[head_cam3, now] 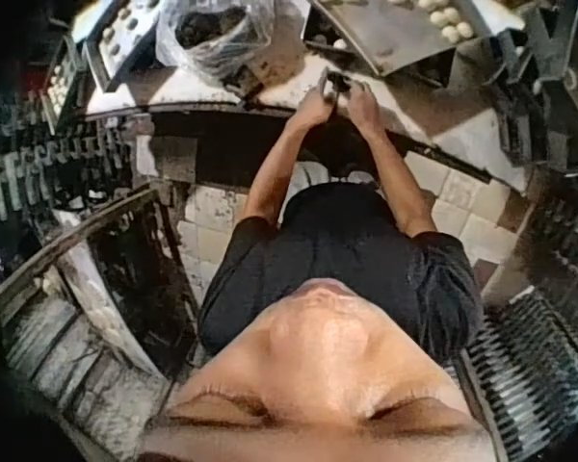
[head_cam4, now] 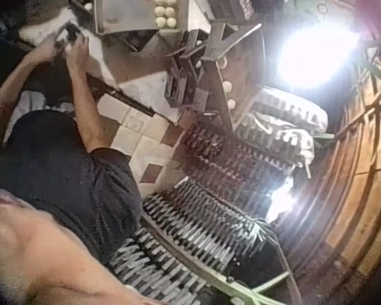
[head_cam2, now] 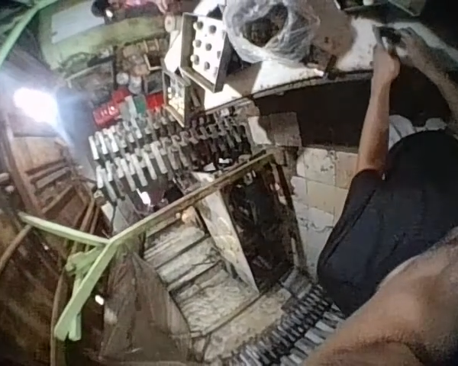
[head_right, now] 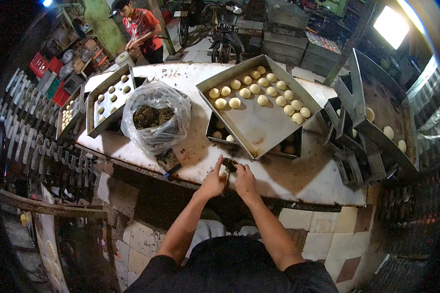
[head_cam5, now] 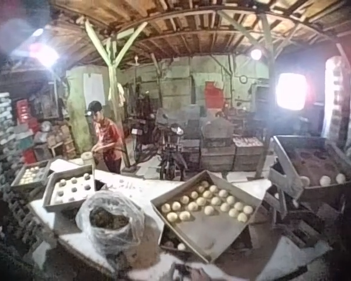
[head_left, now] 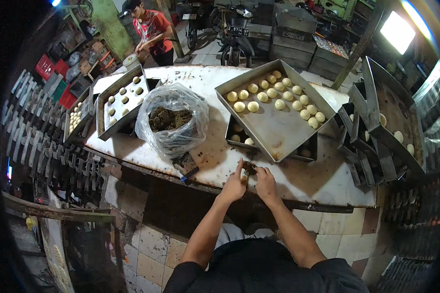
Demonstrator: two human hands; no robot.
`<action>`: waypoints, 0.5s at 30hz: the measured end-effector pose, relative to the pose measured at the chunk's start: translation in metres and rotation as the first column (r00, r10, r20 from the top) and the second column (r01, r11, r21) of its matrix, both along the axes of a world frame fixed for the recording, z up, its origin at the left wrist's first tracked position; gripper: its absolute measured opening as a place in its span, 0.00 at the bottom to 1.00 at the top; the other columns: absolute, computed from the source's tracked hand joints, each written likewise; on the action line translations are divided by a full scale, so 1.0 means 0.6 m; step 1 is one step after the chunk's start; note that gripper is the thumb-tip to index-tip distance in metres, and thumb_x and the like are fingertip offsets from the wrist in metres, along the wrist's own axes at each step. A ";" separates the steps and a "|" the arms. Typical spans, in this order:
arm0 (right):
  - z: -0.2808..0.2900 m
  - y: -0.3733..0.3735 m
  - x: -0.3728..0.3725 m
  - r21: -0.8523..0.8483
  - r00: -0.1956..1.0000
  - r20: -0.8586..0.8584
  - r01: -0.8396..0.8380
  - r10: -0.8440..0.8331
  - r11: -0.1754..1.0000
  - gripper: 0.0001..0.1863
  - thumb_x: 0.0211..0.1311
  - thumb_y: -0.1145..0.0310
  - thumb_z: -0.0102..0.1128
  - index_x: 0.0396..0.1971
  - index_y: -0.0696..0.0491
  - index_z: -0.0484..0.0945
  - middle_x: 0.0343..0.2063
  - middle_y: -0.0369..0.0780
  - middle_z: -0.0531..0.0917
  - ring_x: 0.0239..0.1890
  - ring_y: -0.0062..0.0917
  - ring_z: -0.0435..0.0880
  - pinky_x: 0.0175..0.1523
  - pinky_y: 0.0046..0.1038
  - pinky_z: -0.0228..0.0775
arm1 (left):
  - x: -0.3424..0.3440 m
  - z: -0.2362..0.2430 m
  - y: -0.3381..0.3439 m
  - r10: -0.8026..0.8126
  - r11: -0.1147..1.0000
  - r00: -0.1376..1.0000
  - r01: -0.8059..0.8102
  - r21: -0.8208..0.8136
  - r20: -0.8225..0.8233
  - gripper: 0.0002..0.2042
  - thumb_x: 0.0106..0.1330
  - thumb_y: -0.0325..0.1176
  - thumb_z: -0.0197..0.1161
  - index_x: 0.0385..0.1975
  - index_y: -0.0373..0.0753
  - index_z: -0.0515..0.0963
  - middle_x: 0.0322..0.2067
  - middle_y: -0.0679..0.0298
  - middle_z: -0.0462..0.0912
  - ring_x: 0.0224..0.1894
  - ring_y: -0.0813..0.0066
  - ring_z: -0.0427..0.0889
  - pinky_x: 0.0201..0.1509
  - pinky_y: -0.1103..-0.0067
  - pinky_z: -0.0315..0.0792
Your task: Filling dough with a sweet or savory mixture, shaping it into rolls, and placing them onto baking trays.
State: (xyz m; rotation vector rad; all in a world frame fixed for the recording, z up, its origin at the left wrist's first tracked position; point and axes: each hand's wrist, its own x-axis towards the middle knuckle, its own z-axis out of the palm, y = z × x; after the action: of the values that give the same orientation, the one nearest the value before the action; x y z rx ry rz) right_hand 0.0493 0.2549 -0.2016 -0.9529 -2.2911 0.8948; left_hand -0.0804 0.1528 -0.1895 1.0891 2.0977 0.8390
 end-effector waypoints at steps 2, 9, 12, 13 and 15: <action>-0.028 0.026 0.016 -0.033 0.999 0.017 -0.030 0.031 0.999 0.13 0.67 0.77 0.55 0.51 0.57 0.78 0.46 0.52 0.81 0.49 0.51 0.80 0.53 0.47 0.74 | 0.015 -0.026 0.027 -0.032 0.999 0.994 0.028 -0.040 -0.101 0.43 0.63 0.25 0.58 0.78 0.45 0.46 0.41 0.32 0.80 0.44 0.32 0.81 0.51 0.54 0.74; -0.010 0.015 0.015 -0.260 0.994 -0.005 0.100 -0.105 0.960 0.12 0.68 0.76 0.56 0.49 0.60 0.78 0.44 0.54 0.84 0.47 0.51 0.83 0.52 0.47 0.75 | 0.034 -0.050 -0.005 -0.051 0.996 0.965 0.032 -0.078 -0.258 0.47 0.63 0.24 0.60 0.80 0.51 0.39 0.37 0.32 0.80 0.42 0.31 0.80 0.49 0.52 0.73; -0.014 0.019 0.014 -0.174 0.992 -0.022 0.118 -0.124 0.978 0.10 0.63 0.77 0.59 0.44 0.60 0.80 0.39 0.53 0.86 0.41 0.51 0.85 0.47 0.43 0.76 | 0.042 -0.002 0.005 -0.013 1.000 0.980 0.009 -0.021 -0.199 0.44 0.62 0.26 0.60 0.78 0.41 0.45 0.37 0.30 0.80 0.42 0.34 0.81 0.50 0.52 0.75; -0.022 0.020 0.015 -0.149 0.991 -0.044 0.120 -0.128 0.982 0.11 0.63 0.77 0.60 0.45 0.59 0.81 0.39 0.52 0.86 0.41 0.49 0.86 0.47 0.42 0.77 | 0.041 0.016 0.009 -0.050 0.999 0.978 0.050 -0.005 -0.203 0.44 0.62 0.27 0.59 0.79 0.44 0.45 0.36 0.30 0.80 0.41 0.33 0.81 0.50 0.51 0.74; -0.021 0.008 -0.003 -0.123 0.993 -0.065 0.092 -0.100 0.988 0.11 0.64 0.76 0.60 0.45 0.59 0.81 0.38 0.51 0.87 0.41 0.46 0.87 0.48 0.40 0.78 | 0.024 0.023 0.014 -0.065 0.998 0.974 0.059 -0.035 -0.216 0.44 0.62 0.27 0.59 0.79 0.44 0.43 0.36 0.30 0.80 0.41 0.32 0.81 0.50 0.51 0.74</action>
State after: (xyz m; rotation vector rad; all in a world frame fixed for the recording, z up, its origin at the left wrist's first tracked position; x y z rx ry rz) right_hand 0.0474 0.2598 -0.2140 -1.0564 -2.1331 1.0182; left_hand -0.0662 0.1610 -0.1760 1.2735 2.2331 0.6847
